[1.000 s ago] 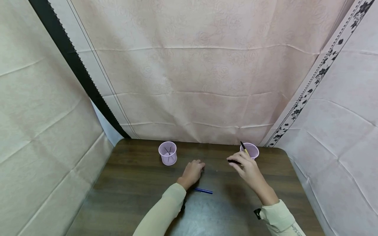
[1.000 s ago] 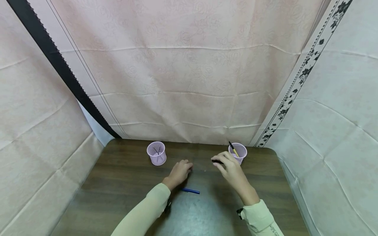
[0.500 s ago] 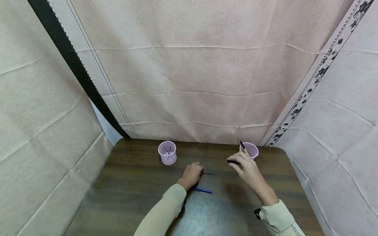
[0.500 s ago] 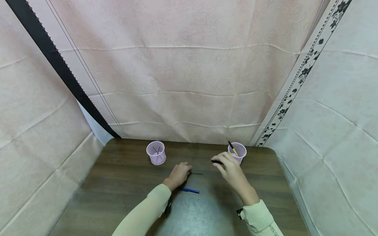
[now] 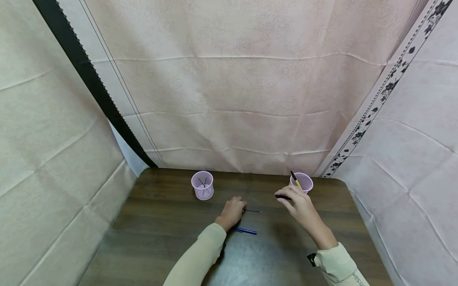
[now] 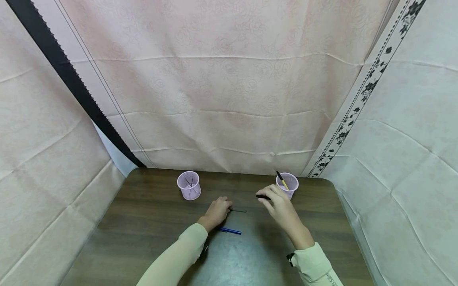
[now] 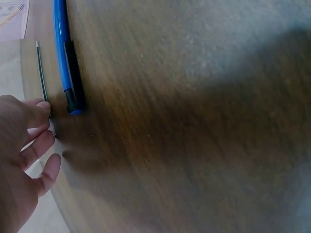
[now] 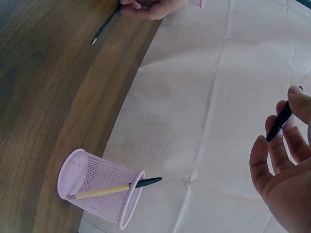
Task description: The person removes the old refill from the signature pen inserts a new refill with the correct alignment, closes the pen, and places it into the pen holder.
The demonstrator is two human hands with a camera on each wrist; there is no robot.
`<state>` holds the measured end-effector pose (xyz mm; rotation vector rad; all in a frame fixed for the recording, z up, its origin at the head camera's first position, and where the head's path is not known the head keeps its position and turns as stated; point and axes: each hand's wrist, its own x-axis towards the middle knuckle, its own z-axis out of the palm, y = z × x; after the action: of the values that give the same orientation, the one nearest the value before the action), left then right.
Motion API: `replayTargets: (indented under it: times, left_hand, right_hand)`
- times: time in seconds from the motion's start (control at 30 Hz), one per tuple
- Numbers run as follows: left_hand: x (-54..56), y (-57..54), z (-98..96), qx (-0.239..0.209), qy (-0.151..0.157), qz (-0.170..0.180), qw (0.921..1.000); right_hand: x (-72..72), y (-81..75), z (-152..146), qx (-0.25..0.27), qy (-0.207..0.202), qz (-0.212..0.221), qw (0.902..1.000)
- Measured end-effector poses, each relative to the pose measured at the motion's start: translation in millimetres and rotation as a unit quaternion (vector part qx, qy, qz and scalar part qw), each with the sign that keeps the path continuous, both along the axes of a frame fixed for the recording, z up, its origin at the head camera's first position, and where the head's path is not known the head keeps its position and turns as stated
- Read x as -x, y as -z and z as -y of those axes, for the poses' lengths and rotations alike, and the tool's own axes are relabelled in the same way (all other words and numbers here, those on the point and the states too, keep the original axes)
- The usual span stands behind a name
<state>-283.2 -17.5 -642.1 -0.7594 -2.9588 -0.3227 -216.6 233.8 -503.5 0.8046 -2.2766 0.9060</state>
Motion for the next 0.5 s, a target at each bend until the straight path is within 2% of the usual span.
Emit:
replayTargets:
  times: [0.23,0.5]
  left_hand:
    - [-0.4,1.1,1.1,-0.009,0.003,0.005,0.9999]
    - [0.0,0.5,4.9,-0.012,0.008,0.012,0.9998]
  right_hand:
    - [0.5,-0.3,0.4,-0.001,-0.003,-0.008,1.0]
    - [-0.1,-0.7,0.9,-0.001,-0.002,0.005,1.0]
